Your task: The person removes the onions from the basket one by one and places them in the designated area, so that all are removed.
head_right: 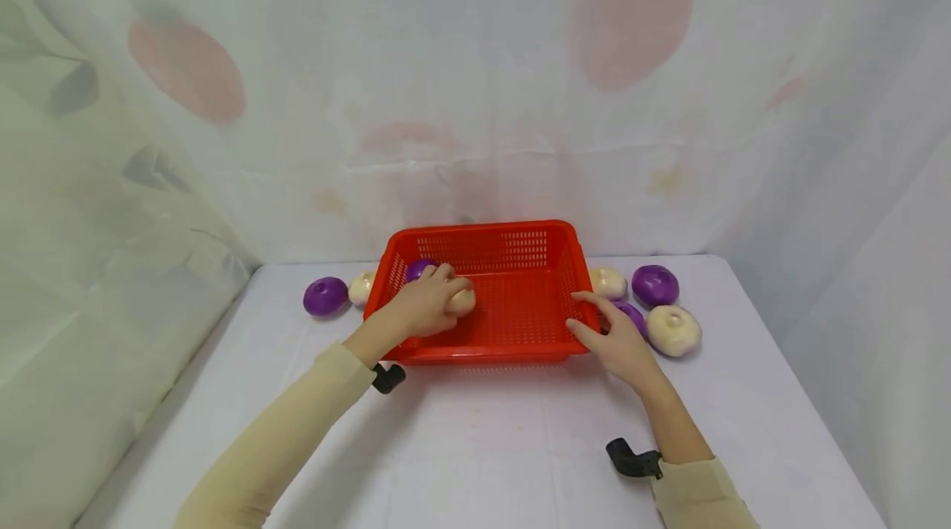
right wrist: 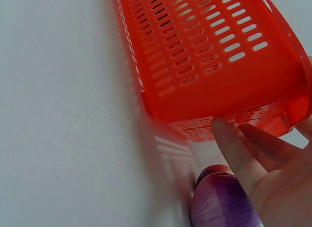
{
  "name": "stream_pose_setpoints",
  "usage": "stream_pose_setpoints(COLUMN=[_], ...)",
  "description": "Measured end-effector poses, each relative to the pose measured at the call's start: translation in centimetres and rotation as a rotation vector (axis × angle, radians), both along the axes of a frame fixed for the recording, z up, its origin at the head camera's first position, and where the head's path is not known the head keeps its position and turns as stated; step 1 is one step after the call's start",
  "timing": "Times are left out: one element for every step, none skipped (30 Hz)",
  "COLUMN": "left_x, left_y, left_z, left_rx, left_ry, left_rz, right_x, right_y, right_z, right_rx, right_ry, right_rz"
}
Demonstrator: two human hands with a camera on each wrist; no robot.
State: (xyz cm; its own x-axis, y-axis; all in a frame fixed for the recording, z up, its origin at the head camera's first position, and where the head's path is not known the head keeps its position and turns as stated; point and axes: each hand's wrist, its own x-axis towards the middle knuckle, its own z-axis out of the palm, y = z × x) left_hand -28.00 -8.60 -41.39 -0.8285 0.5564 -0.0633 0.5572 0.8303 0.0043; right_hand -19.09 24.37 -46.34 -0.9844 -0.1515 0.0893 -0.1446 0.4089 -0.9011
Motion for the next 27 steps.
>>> stream_pose_setpoints(left_x=[0.1, 0.2, 0.4, 0.5, 0.7, 0.8, 0.9, 1.0, 1.2, 1.3, 1.4, 1.5, 1.6, 1.6, 1.7, 1.8, 1.8, 1.9, 2.0, 2.0, 2.1, 2.2, 2.3, 2.4, 2.5, 2.6, 2.7], left_y=[-0.1, -0.2, -0.3, -0.4, -0.4, -0.5, -0.6, -0.6, -0.7, -0.8, -0.9, -1.1, -1.2, -1.4, -1.6, -1.8, -2.0, -2.3, -2.5, -2.7, -2.9, -3.1, -3.4, -3.6, -3.9, -4.2, -4.5], left_z=[0.1, 0.1, 0.3, 0.4, 0.5, 0.7, 0.9, 1.1, 1.3, 1.5, 1.7, 1.9, 2.0, 2.2, 2.3, 2.4, 2.5, 2.7, 2.9, 3.1, 3.3, 3.6, 3.9, 4.2, 4.5, 4.8, 5.0], left_rx=[-0.001, 0.002, 0.004, 0.007, 0.012, 0.014, 0.015, 0.018, 0.022, 0.027, 0.031, 0.036, 0.044, 0.053, 0.062, 0.064, 0.067, 0.069, 0.071, 0.074, 0.073, 0.077, 0.081, 0.087, 0.095, 0.103, 0.108], left_ry=[0.009, 0.014, 0.017, 0.023, 0.031, 0.039, 0.049, 0.057, 0.064, 0.07, 0.074, 0.075, 0.076, 0.076, 0.077, 0.083, 0.088, 0.093, 0.097, 0.102, 0.11, 0.117, 0.124, 0.132, 0.14, 0.147, 0.152], left_rz=[-0.005, -0.006, -0.007, -0.011, -0.015, -0.02, -0.026, -0.031, -0.038, -0.043, -0.045, -0.045, -0.045, -0.043, -0.04, -0.038, -0.034, -0.033, -0.031, -0.03, -0.032, -0.033, -0.034, -0.036, -0.035, -0.033, -0.029], right_x=[0.0, 0.0, 0.0, 0.0, 0.1, 0.1, 0.1, 0.1, 0.1, 0.2, 0.2, 0.2, 0.2, 0.2, 0.2, 0.1, 0.1, 0.1, 0.0, 0.0, 0.0, -0.1, -0.1, -0.2, -0.2, -0.2, -0.3], right_y=[0.0, 0.0, 0.0, 0.0, 0.0, 0.0, 0.0, 0.0, 0.0, 0.0, 0.0, 0.0, -0.1, -0.1, -0.1, -0.1, -0.1, -0.1, -0.1, -0.1, -0.1, 0.0, 0.0, 0.0, 0.0, 0.0, 0.0], right_z=[0.0, 0.0, 0.0, 0.0, 0.0, 0.1, 0.1, 0.1, 0.2, 0.2, 0.2, 0.2, 0.1, 0.1, 0.0, -0.1, -0.2, -0.3, -0.4, -0.4, -0.4, -0.4, -0.4, -0.3, -0.3, -0.2, -0.2], right_rx=[0.001, 0.003, 0.004, 0.006, 0.006, 0.008, 0.009, 0.009, 0.009, 0.01, 0.008, 0.007, 0.005, 0.004, 0.001, 0.0, -0.002, 0.001, 0.004, 0.005, 0.006, 0.01, 0.01, 0.013, 0.01, 0.009, 0.01], right_ry=[0.001, 0.001, -0.001, -0.001, -0.003, -0.003, -0.003, -0.002, 0.0, 0.002, 0.001, 0.002, 0.0, -0.001, -0.003, -0.005, -0.007, -0.004, -0.003, -0.003, -0.003, -0.001, 0.0, 0.003, 0.002, 0.002, 0.004], right_rz=[-0.001, -0.001, -0.001, 0.0, -0.001, -0.001, -0.002, -0.003, -0.004, -0.003, -0.004, -0.002, -0.002, -0.001, -0.001, -0.001, -0.003, 0.0, -0.004, -0.005, -0.008, -0.006, -0.007, -0.005, -0.008, -0.005, -0.006])
